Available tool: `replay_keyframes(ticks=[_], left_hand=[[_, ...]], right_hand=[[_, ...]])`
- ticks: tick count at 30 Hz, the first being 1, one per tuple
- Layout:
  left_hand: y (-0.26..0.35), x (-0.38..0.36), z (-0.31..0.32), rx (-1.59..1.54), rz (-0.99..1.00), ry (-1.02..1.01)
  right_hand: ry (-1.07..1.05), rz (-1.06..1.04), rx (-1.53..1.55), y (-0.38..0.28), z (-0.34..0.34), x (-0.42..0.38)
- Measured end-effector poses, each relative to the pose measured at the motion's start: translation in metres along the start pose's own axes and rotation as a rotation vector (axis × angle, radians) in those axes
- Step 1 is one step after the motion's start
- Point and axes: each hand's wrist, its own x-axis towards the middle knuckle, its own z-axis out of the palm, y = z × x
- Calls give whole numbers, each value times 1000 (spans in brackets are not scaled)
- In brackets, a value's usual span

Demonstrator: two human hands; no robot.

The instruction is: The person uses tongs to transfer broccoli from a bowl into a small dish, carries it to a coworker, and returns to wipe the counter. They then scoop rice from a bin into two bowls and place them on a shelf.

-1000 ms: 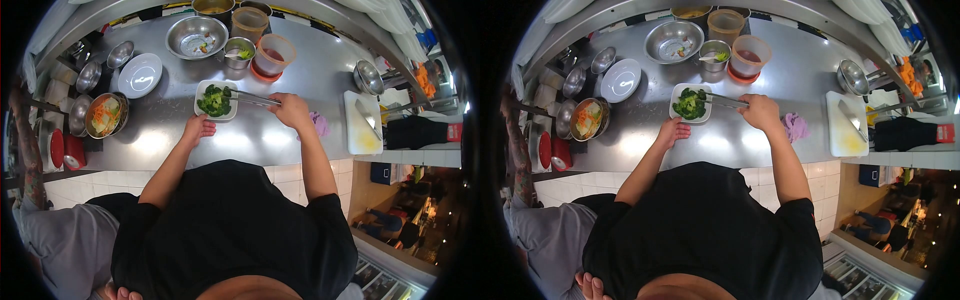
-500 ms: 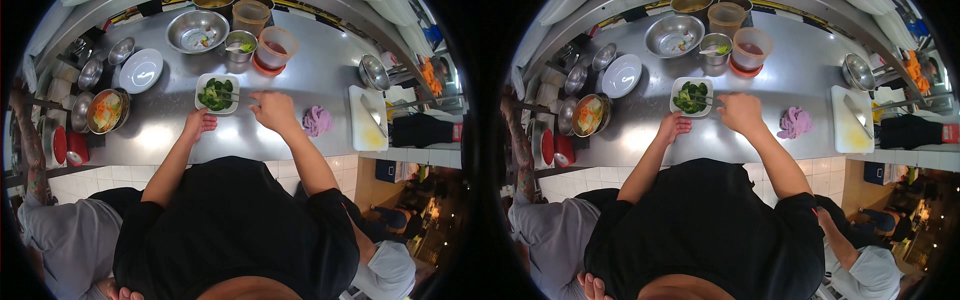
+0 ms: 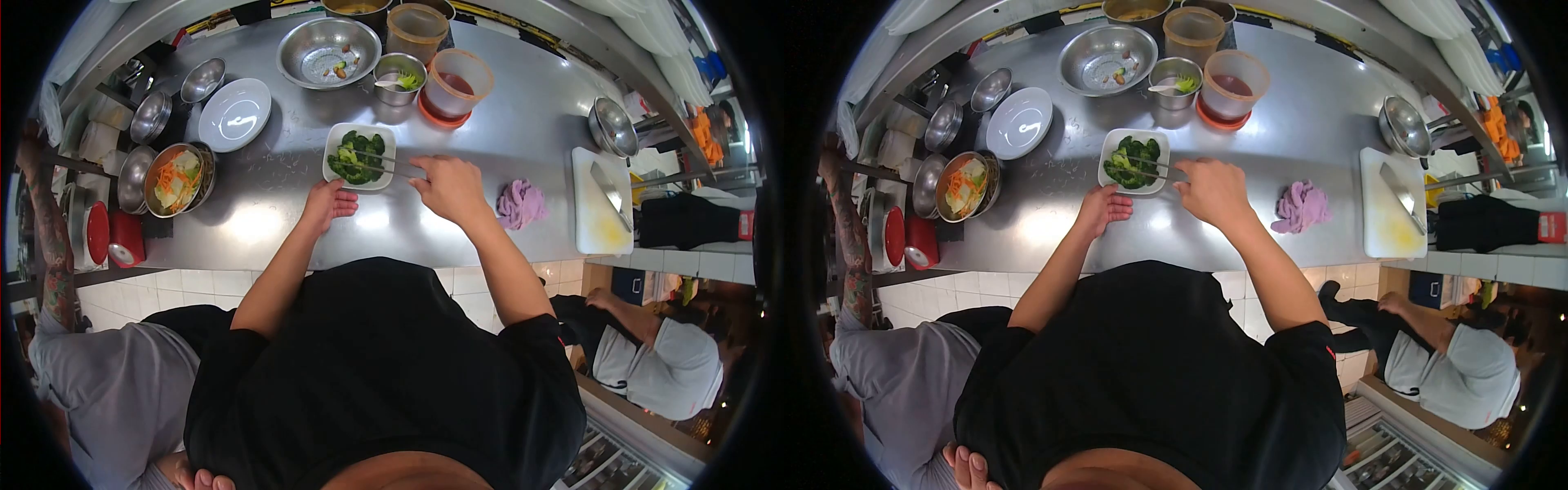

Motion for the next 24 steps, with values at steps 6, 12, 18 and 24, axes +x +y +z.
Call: replay_keyframes(ticks=[6, 12, 18, 24], left_hand=[[0, -3, 2, -19, 14, -12], [-3, -5, -3, -22, 38, -38], [-5, -7, -1, -37, 55, -4], [-3, -7, -7, 9, 41, 61]], right_hand=[[-6, 30, 46, 7, 3, 3], [-4, 59, 59, 15, 6, 8], [38, 132, 212, 47, 29, 18], [-76, 391, 884, 62, 31, 11]])
